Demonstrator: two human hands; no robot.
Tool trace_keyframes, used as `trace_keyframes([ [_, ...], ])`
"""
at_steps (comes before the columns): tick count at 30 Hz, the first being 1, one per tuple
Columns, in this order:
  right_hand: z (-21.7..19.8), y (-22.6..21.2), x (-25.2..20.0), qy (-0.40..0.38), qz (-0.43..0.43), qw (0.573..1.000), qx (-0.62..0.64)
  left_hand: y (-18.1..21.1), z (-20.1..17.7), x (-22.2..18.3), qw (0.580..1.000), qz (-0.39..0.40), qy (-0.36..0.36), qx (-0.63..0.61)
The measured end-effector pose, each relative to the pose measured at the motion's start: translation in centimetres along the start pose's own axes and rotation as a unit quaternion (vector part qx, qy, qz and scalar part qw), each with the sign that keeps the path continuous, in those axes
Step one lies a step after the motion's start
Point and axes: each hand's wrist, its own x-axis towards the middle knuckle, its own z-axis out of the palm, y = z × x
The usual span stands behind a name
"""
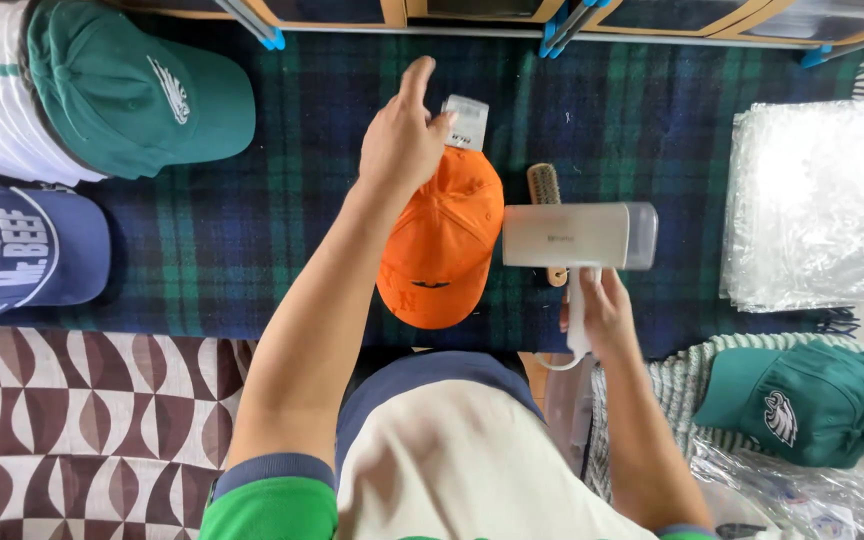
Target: Brushing an orange baseball cap and using a handheld blower to clean or dry it.
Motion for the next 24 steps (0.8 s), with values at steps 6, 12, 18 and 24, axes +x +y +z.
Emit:
trace_keyframes([
  [6, 0.7, 1.8, -2.3, 0.097, -0.236, 0.943, -0.214, -2.1, -0.9, -1.3, 0.993, 0.030, -0.090, 0.067],
  [12, 4.3, -12.9, -2.3, 0.121, -0.457, 0.796, -0.379, -1.4, -0.4, -0.2, 0.990, 0.003, -0.105, 0.093],
  [18, 3.6, -14.7, -5.2, 0.079, -0.364, 0.819, -0.436, -2.5, -0.3, 0.0, 0.991, 0.036, -0.095, 0.084],
  [24, 2.0, -11.8, -4.5, 0.094, -0.375, 0.798, -0.461, -1.9, -0.4, -0.3, 0.994, 0.007, -0.094, 0.060],
])
